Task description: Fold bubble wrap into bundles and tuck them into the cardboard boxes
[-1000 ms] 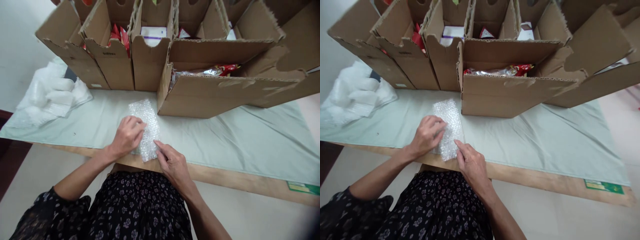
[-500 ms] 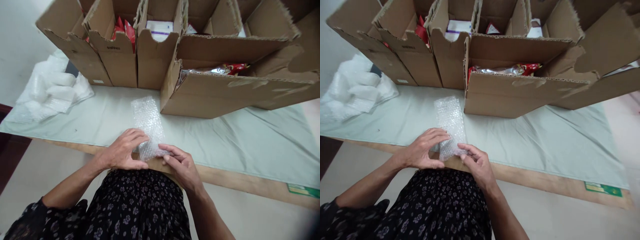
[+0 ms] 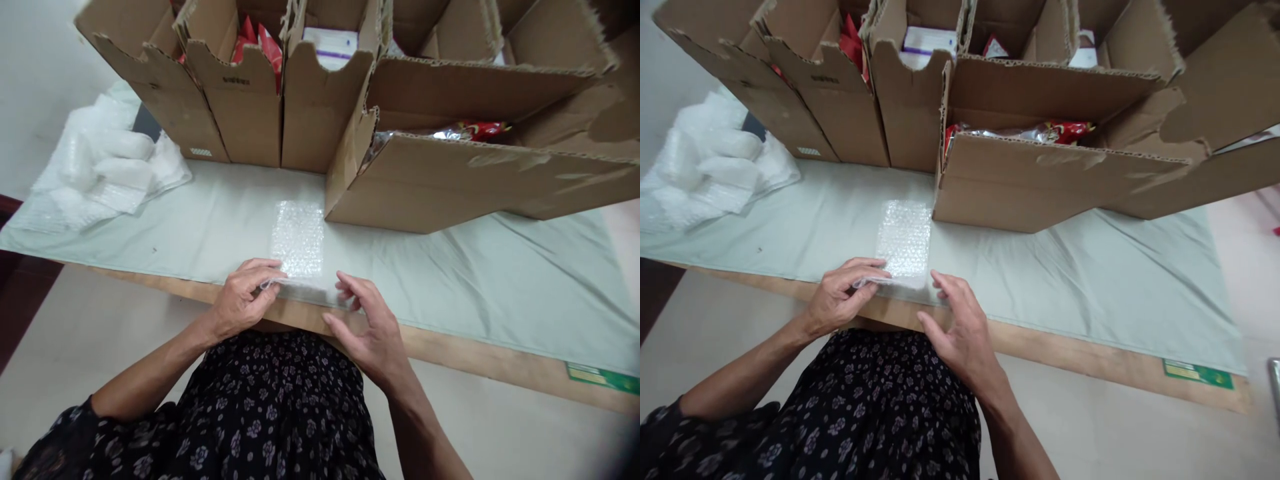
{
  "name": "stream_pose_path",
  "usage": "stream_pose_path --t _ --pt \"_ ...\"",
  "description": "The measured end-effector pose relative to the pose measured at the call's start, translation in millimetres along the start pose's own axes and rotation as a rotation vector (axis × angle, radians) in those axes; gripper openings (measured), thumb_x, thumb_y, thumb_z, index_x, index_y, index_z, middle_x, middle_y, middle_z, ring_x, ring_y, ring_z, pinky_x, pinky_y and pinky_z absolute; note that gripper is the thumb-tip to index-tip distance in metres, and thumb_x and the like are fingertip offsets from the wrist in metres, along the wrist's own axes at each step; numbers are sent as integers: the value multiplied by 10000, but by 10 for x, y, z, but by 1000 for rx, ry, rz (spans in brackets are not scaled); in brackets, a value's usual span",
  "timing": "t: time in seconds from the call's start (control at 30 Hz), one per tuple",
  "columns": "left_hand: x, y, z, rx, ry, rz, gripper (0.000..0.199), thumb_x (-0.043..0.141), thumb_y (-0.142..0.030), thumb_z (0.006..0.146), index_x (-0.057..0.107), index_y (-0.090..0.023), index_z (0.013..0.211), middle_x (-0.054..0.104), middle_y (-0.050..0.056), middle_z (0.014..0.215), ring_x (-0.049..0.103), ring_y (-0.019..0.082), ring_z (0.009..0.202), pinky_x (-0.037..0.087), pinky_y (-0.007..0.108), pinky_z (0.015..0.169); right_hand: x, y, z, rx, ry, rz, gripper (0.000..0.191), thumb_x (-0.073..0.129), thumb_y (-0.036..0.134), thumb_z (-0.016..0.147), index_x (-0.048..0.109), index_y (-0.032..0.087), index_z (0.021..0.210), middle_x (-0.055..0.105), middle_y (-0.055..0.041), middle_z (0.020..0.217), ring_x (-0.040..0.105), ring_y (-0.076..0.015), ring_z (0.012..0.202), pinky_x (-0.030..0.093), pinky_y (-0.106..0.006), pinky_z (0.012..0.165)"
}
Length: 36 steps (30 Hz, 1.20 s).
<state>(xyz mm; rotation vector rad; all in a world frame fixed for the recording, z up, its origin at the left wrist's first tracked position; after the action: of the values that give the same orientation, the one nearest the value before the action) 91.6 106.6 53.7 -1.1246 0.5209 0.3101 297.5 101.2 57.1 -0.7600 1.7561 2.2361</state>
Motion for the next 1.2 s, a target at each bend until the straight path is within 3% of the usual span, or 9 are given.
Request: stream_pose_path --t 0.1,0.2,0.3,0.53,0.73,0.87,1.0,1.1,1.2 --pt "-12 -9 -22 -17 31 -5 163 635 -145 968 764 -204 1047 830 63 1046 727 259 1201 606 474 1015 174 112 102 -114 57 -81 527 737 267 915 605 229 1424 670 -128 1414 650 -272 1287 590 -436 998" --pt "-11 -9 -49 -41 54 21 140 653 -205 978 766 -200 1060 824 82 1075 723 272 1208 599 484 1019 399 82 193 -66 145 -20 200 653 250 981 722 215 1165 795 -55 1096 747 -193 971 598 -348 884" --pt "-51 5 -73 -63 22 29 150 626 -231 1007 768 -192 1039 811 106 1085 744 253 1141 611 450 975 500 9 230 37 146 69 145 598 231 999 739 206 976 793 -17 913 733 -145 797 575 -261 760" --pt "-163 -42 -107 -15 -185 226 125 653 -142 946 693 -169 830 734 87 935 673 219 928 572 402 842 539 -111 293 162 93 45 152 634 306 960 750 208 965 795 -26 890 736 -163 769 552 -264 729" --pt "-124 -31 -115 -9 -203 392 151 670 -123 915 658 -178 775 705 59 897 648 218 883 514 396 821 473 -205 322 185 22 47 254 684 292 933 707 206 1171 774 -15 885 716 -144 731 584 -272 747" --pt "-123 -24 -125 -28 -203 438 135 669 -113 902 646 -188 792 696 62 941 638 229 917 506 397 838 327 -105 261 30 -79 -45 238 672 245 961 678 204 1196 745 -16 893 678 -131 697 581 -268 690" --pt "-110 10 -143 -81 -188 440 152 654 -114 898 658 -185 1032 711 72 1021 647 246 976 513 408 878 190 274 61 -296 -210 -297 241 686 170 950 672 224 1185 739 -78 1056 701 -202 924 582 -348 784" --pt "-93 34 -157 -99 -178 436 351 637 -120 909 622 -186 1253 709 95 1133 653 266 1062 521 432 933 351 426 -39 -442 -82 -442 282 708 164 934 671 216 1209 730 -120 1261 664 -279 1207 546 -429 929" --pt "-80 41 -167 -92 -157 428 361 622 -129 938 639 -214 1289 680 106 1198 656 268 1116 529 453 975 538 403 -26 -484 66 -525 237 647 158 985 686 205 1214 728 -100 1350 625 -287 1332 495 -446 990"
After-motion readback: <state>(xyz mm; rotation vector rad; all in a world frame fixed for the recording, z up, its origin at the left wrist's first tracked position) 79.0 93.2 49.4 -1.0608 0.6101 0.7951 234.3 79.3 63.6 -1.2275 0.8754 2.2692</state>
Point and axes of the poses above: each hand's wrist, its own z-axis towards the middle knuckle, its own x-axis out of the palm, y = z × x, the point moved 10 cm from there along z, towards the middle knuckle
